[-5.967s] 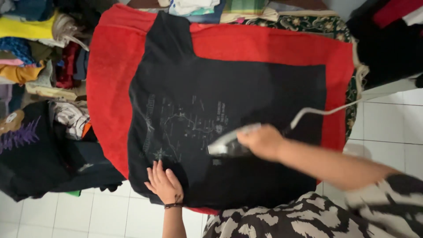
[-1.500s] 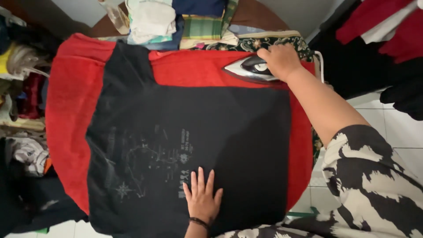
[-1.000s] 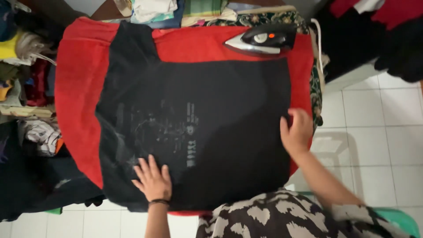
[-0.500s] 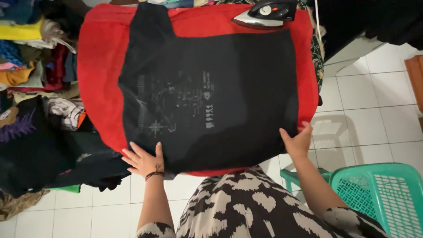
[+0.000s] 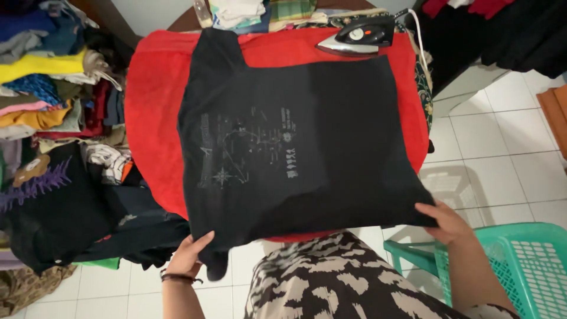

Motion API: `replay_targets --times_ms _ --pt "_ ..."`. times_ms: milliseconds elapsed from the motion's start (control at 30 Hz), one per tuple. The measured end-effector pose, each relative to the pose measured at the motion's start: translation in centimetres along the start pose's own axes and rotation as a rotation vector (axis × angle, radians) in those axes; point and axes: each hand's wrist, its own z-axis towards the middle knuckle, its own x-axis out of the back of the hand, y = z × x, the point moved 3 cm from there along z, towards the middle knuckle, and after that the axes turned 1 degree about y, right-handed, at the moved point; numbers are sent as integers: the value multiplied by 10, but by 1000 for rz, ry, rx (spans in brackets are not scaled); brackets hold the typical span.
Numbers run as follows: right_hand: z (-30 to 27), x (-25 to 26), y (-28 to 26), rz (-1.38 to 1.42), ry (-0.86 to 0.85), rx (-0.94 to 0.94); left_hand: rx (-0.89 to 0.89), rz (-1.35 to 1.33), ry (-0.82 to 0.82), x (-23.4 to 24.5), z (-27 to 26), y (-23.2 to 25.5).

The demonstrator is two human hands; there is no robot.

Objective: The recorder irons a black t-shirt on a table and then folds it.

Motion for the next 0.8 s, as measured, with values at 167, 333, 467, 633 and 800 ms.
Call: replay_targets --times_ms 167,333,467,633,800 --pt "13 -71 -93 206 -40 103 -152 -362 -45 -46 8 76" --pt "92 -169 -249 364 16 280 -470 -688 -289 -158 64 226" --pt "108 -217 -413 670 -408 599 -692 -584 -668 -227 69 370" --pt "19 -243 -486 828 -587 785 -834 -533 -848 -259 23 439" --pt "13 -220 -423 466 -450 870 -856 -361 -567 -251 22 398"
